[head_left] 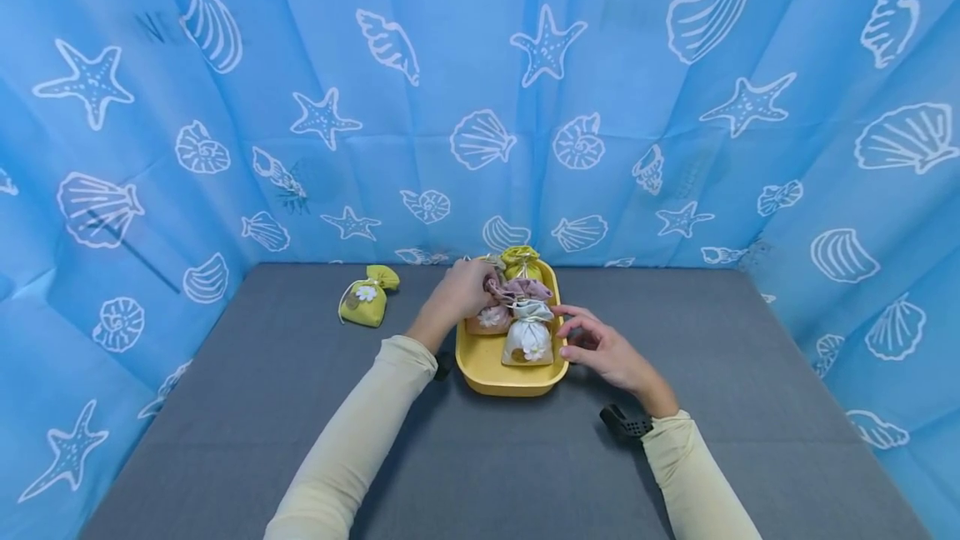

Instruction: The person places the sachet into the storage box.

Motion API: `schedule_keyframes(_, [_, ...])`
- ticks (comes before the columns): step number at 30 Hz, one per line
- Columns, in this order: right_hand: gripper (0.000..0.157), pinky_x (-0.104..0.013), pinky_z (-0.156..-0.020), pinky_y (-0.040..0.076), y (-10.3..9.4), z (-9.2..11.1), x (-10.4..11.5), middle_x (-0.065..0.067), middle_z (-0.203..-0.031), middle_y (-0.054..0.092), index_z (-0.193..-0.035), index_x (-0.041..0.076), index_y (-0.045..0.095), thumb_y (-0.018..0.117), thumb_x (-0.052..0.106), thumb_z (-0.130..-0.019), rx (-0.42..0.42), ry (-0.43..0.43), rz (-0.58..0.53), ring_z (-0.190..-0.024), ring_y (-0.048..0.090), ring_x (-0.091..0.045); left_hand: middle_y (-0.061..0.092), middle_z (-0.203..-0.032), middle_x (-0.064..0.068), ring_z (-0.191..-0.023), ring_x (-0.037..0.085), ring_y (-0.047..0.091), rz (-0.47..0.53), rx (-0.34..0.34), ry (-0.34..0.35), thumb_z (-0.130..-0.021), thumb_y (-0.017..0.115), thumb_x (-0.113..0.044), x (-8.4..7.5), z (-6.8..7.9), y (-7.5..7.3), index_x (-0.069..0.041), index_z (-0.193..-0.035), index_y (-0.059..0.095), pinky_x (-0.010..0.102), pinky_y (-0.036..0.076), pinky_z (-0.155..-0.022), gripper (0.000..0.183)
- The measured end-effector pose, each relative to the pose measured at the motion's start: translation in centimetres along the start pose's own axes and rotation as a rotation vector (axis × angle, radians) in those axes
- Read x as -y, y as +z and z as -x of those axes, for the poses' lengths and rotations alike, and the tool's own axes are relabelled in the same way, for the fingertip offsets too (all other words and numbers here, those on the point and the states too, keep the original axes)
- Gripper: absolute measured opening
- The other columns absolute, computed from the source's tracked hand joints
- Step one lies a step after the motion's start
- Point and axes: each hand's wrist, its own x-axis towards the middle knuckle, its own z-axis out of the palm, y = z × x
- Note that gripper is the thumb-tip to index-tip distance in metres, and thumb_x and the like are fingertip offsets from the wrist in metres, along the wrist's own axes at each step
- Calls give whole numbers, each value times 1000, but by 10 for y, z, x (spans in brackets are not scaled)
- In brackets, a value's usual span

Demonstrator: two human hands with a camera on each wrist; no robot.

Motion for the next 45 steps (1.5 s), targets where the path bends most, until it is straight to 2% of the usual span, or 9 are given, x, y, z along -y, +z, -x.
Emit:
schedule_keyframes(3, [18,-23,-91,52,0,1,0,-12,-160,39,-115,9,63,67,16,-99,-4,-1,-1,-115,57,-30,68,-95,3,-89,23,60,24,28,-11,-94,71,-9,1,1,-4,-15,-104,72,33,50,-70,12])
schedule_keyframes(6, [18,-24,-91,52,-1,2,0,-11,-160,39,-115,9,63,67,16,-99,-6,6,-3,-116,57,-30,70,-104,2,-97,22,63,44,35,-22,-91,77,-15,2,4,-12,-15,-114,71,35,57,-75,24])
schedule_keyframes(12, [17,-24,-92,52,-2,2,-1,-10,-160,40,-115,12,64,68,19,-99,-12,13,10,-117,56,-29,71,-122,7,-116,25,67,143,-42,-24,-92,77,-18,12,21,-36,-11,-124,69,41,59,-95,34])
schedule_keyframes(17, [17,-24,-91,52,-3,2,-2,-10,-160,40,-114,12,64,67,17,-99,-13,12,9,-117,57,-31,71,-125,8,-117,28,69,268,-172,-59,-96,72,-17,40,36,-48,-10,-127,67,43,61,-95,33])
schedule_keyframes(26, [18,-24,-91,53,-4,3,0,-11,-160,39,-115,10,63,67,14,-99,-12,12,2,-116,57,-30,69,-128,10,-123,33,64,384,-399,-176,-99,68,-20,102,57,-65,-13,-130,65,51,57,-99,32])
schedule_keyframes(33, [19,-23,-90,54,-5,3,-1,-14,-160,37,-116,7,62,67,15,-99,-5,-19,-15,-115,57,-29,64,-140,10,-135,35,55,437,-513,-269,-100,65,-19,132,61,-54,-15,-134,64,54,50,-109,34])
schedule_keyframes(35, [20,-23,-90,53,-4,3,-1,-13,-160,38,-116,6,62,67,15,-99,-4,-18,-12,-115,57,-30,59,-146,11,-140,36,50,458,-507,-303,-101,64,-21,140,62,-49,-14,-138,61,55,47,-113,38])
schedule_keyframes(40, [20,-24,-92,53,-1,2,-2,-13,-160,38,-116,5,62,66,16,-100,7,-30,-4,-117,57,-32,41,-160,16,-149,40,37,471,-403,-394,-102,62,-30,154,63,-42,-13,-153,43,60,39,-118,57])
schedule_keyframes(45, [20,-23,-93,52,1,0,0,-12,-160,39,-116,5,63,67,16,-99,-1,-34,-2,-120,56,-33,32,-164,21,-150,43,33,460,-329,-430,-101,62,-32,159,61,-40,-11,-160,29,62,38,-119,71])
